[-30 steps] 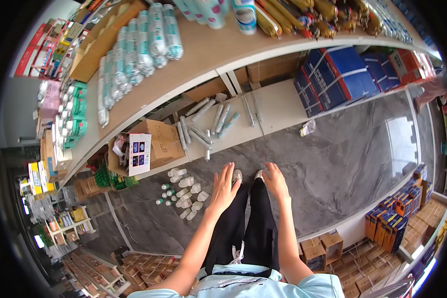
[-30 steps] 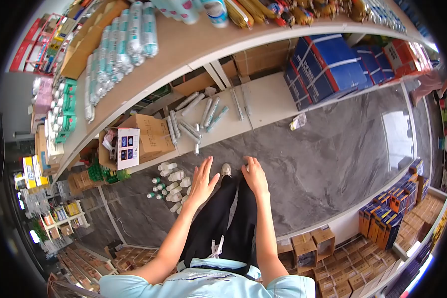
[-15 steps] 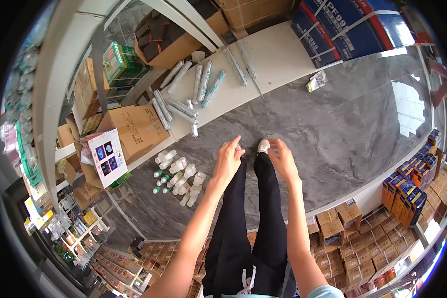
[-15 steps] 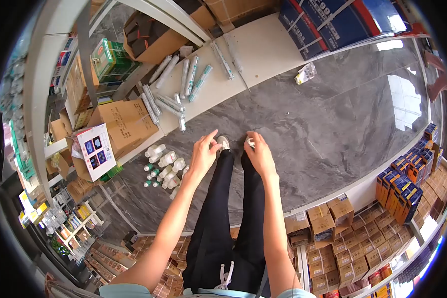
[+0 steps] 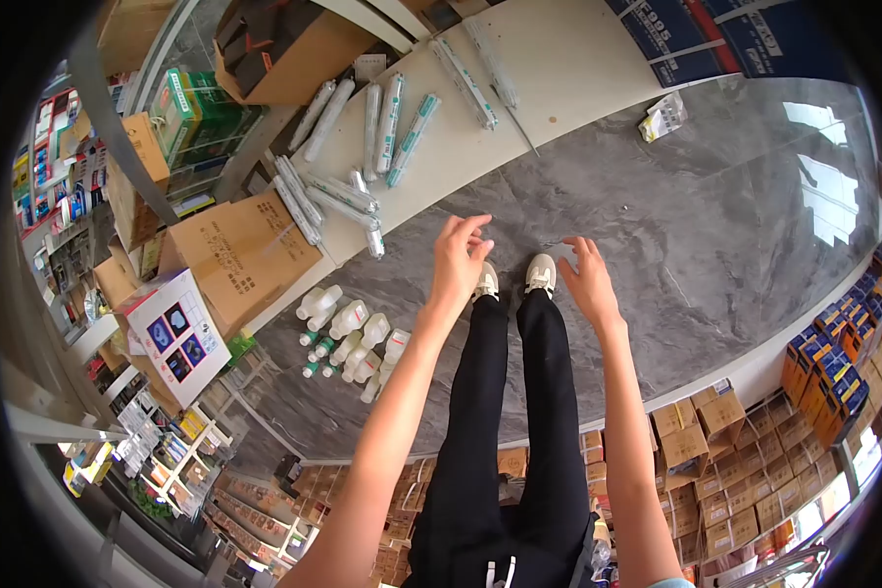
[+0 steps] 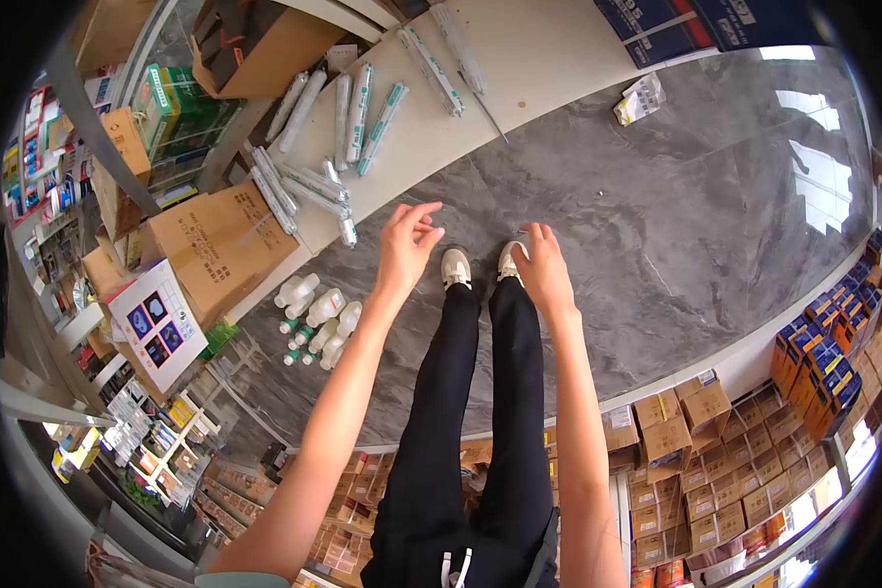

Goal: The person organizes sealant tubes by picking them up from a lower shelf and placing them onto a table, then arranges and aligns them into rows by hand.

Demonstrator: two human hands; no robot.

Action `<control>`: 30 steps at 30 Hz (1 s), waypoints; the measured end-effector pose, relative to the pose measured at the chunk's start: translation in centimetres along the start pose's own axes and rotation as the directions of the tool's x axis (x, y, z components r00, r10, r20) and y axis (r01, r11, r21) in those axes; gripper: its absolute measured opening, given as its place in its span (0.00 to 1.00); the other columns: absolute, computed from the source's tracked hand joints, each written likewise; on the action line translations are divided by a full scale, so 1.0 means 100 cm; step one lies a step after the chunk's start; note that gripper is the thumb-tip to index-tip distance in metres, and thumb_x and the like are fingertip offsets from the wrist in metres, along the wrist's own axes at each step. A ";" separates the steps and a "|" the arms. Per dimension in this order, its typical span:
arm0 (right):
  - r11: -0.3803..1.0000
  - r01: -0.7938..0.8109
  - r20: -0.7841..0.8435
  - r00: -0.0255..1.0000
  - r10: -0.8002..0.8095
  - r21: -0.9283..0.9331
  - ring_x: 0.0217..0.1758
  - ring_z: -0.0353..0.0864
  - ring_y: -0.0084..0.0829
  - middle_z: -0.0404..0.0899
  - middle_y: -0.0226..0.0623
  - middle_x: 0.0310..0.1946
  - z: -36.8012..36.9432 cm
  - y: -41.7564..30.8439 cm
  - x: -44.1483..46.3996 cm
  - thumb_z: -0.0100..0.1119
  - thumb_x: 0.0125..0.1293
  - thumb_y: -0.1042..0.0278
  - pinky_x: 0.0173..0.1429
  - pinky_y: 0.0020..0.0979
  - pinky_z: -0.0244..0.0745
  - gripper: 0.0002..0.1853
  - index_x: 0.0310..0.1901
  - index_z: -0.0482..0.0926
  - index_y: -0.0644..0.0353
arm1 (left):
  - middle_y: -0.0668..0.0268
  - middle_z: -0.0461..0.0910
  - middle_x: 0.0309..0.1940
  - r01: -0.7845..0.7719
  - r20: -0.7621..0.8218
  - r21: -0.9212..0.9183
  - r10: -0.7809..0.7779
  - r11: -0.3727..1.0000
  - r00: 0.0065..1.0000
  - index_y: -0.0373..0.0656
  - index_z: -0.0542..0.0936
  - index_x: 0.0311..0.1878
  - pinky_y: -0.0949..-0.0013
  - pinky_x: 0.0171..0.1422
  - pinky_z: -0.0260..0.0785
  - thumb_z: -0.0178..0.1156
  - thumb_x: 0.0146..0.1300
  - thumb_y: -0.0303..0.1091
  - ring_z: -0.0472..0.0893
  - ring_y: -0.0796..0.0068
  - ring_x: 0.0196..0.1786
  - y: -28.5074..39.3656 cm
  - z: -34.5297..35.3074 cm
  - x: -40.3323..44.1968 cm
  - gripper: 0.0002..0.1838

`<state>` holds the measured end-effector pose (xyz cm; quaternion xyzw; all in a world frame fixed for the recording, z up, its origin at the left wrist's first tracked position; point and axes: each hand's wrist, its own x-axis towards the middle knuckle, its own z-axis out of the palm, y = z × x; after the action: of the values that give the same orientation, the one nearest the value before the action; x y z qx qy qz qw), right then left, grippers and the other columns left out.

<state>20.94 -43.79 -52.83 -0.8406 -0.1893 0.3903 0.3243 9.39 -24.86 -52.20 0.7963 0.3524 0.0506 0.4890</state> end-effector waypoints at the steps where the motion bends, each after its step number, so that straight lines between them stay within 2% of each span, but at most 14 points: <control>1: 0.999 0.038 -0.008 0.999 -0.038 -0.031 0.56 0.71 0.52 0.72 0.51 0.51 0.010 0.006 0.011 0.56 0.62 0.70 0.55 0.44 0.71 0.18 0.53 0.69 0.64 | 0.65 0.78 0.27 0.004 -0.008 0.000 -0.004 1.000 1.000 0.41 0.79 0.52 0.75 0.36 0.74 0.65 0.55 0.20 0.81 0.75 0.30 -0.013 0.004 0.008 0.20; 4: 0.979 0.105 0.050 0.994 -0.097 -0.175 0.58 0.70 0.51 0.72 0.50 0.52 0.038 0.022 0.033 0.57 0.62 0.70 0.57 0.43 0.71 0.19 0.54 0.70 0.63 | 0.62 0.79 0.27 0.175 0.120 0.009 -0.175 0.985 0.977 0.38 0.80 0.46 0.74 0.32 0.72 0.61 0.62 0.26 0.82 0.75 0.27 -0.045 0.014 0.029 0.10; 7: 0.985 0.141 0.240 0.964 -0.114 -0.100 0.57 0.71 0.52 0.71 0.49 0.52 0.045 0.037 0.065 0.58 0.61 0.69 0.58 0.43 0.71 0.20 0.54 0.71 0.63 | 0.62 0.80 0.25 0.271 0.152 -0.058 -0.260 0.961 0.954 0.37 0.80 0.47 0.73 0.30 0.71 0.55 0.64 0.22 0.81 0.75 0.25 -0.074 0.029 0.062 0.10; 8: 0.995 0.080 0.292 0.955 -0.060 -0.058 0.56 0.73 0.52 0.72 0.50 0.52 0.044 0.042 0.082 0.58 0.60 0.68 0.58 0.42 0.71 0.19 0.53 0.73 0.63 | 0.58 0.81 0.33 0.296 0.209 -0.071 -0.276 0.953 0.938 0.38 0.79 0.49 0.73 0.34 0.72 0.51 0.60 0.16 0.83 0.72 0.30 -0.087 0.031 0.076 0.16; 9: 0.997 0.074 0.247 0.967 -0.067 -0.016 0.55 0.74 0.52 0.73 0.52 0.50 0.048 0.048 0.098 0.58 0.61 0.68 0.57 0.41 0.71 0.18 0.52 0.73 0.64 | 0.58 0.81 0.33 0.300 0.206 -0.070 -0.280 0.952 0.938 0.38 0.79 0.49 0.73 0.34 0.72 0.51 0.60 0.16 0.83 0.72 0.30 -0.100 0.036 0.088 0.16; 11: 0.996 0.073 0.118 0.990 -0.078 0.047 0.53 0.75 0.51 0.74 0.52 0.49 0.052 0.063 0.127 0.57 0.62 0.68 0.55 0.41 0.72 0.17 0.52 0.73 0.64 | 0.55 0.78 0.38 0.014 0.049 0.045 -0.016 0.999 0.999 0.41 0.79 0.49 0.65 0.46 0.73 0.54 0.51 0.15 0.81 0.61 0.40 -0.126 0.052 0.109 0.20; 12: 0.997 0.070 0.122 0.990 -0.075 0.045 0.53 0.75 0.51 0.74 0.52 0.49 0.054 0.067 0.143 0.57 0.62 0.68 0.55 0.41 0.72 0.17 0.52 0.73 0.64 | 0.51 0.74 0.46 -0.044 0.124 0.185 0.021 0.982 0.992 0.40 0.76 0.53 0.61 0.56 0.69 0.58 0.49 0.17 0.76 0.54 0.51 -0.134 0.052 0.123 0.24; 15: 0.992 0.120 0.057 0.991 -0.122 0.041 0.50 0.77 0.52 0.73 0.51 0.51 0.047 0.066 0.177 0.57 0.61 0.69 0.53 0.41 0.72 0.18 0.52 0.73 0.64 | 0.53 0.76 0.44 -0.004 0.005 0.298 0.003 0.955 1.000 0.40 0.74 0.56 0.62 0.52 0.72 0.62 0.51 0.23 0.77 0.58 0.51 -0.183 0.086 0.154 0.26; 19: 0.991 0.051 0.001 0.999 -0.051 0.122 0.53 0.75 0.53 0.71 0.51 0.54 0.050 0.070 0.199 0.57 0.62 0.68 0.55 0.41 0.71 0.19 0.55 0.71 0.63 | 0.49 0.76 0.47 0.200 -0.122 0.220 -0.176 0.955 0.977 0.30 0.70 0.54 0.60 0.54 0.71 0.68 0.53 0.40 0.78 0.56 0.50 -0.211 0.125 0.183 0.30; 23: 0.998 0.057 0.093 0.994 -0.060 0.035 0.61 0.69 0.55 0.66 0.57 0.58 0.064 0.088 0.206 0.57 0.64 0.67 0.60 0.42 0.69 0.27 0.62 0.62 0.63 | 0.43 0.74 0.48 0.298 -0.162 0.081 -0.282 0.951 0.946 0.26 0.69 0.52 0.57 0.56 0.69 0.65 0.56 0.40 0.75 0.49 0.52 -0.215 0.147 0.217 0.29; 25: 0.992 0.129 0.005 0.992 -0.129 -0.008 0.61 0.69 0.55 0.65 0.60 0.58 0.075 0.094 0.206 0.57 0.65 0.66 0.61 0.43 0.68 0.30 0.65 0.56 0.65 | 0.45 0.76 0.41 0.366 -0.135 -0.007 -0.363 0.931 0.922 0.25 0.70 0.49 0.57 0.46 0.74 0.66 0.54 0.42 0.78 0.50 0.44 -0.219 0.153 0.235 0.29; 27: 0.998 0.064 0.045 0.997 -0.065 0.022 0.63 0.67 0.55 0.64 0.61 0.59 0.072 0.099 0.209 0.56 0.65 0.67 0.62 0.44 0.68 0.32 0.66 0.53 0.67 | 0.46 0.78 0.38 0.394 -0.119 -0.046 -0.397 0.918 0.910 0.25 0.70 0.47 0.57 0.42 0.77 0.67 0.54 0.43 0.80 0.51 0.40 -0.224 0.153 0.252 0.30; 29: 0.985 -0.080 0.031 0.997 0.076 0.153 0.65 0.66 0.55 0.63 0.61 0.60 0.069 0.099 0.208 0.56 0.65 0.68 0.64 0.44 0.67 0.32 0.65 0.54 0.66 | 0.49 0.78 0.38 0.600 0.090 -0.363 -0.614 0.713 0.784 0.25 0.70 0.47 0.62 0.32 0.81 0.67 0.53 0.45 0.82 0.58 0.36 -0.228 0.151 0.266 0.31; 30: 0.986 -0.076 0.025 0.997 0.073 0.149 0.65 0.66 0.55 0.63 0.61 0.60 0.068 0.102 0.206 0.56 0.65 0.68 0.64 0.44 0.67 0.32 0.65 0.54 0.66 | 0.51 0.78 0.36 0.635 0.176 -0.320 -0.614 0.703 0.769 0.25 0.70 0.46 0.67 0.26 0.82 0.64 0.56 0.46 0.83 0.64 0.33 -0.228 0.146 0.270 0.29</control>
<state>29.15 -36.59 -74.19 -0.8166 -0.1309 0.4233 0.3700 24.08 -12.97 -85.47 0.5268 0.5718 -0.0762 0.6243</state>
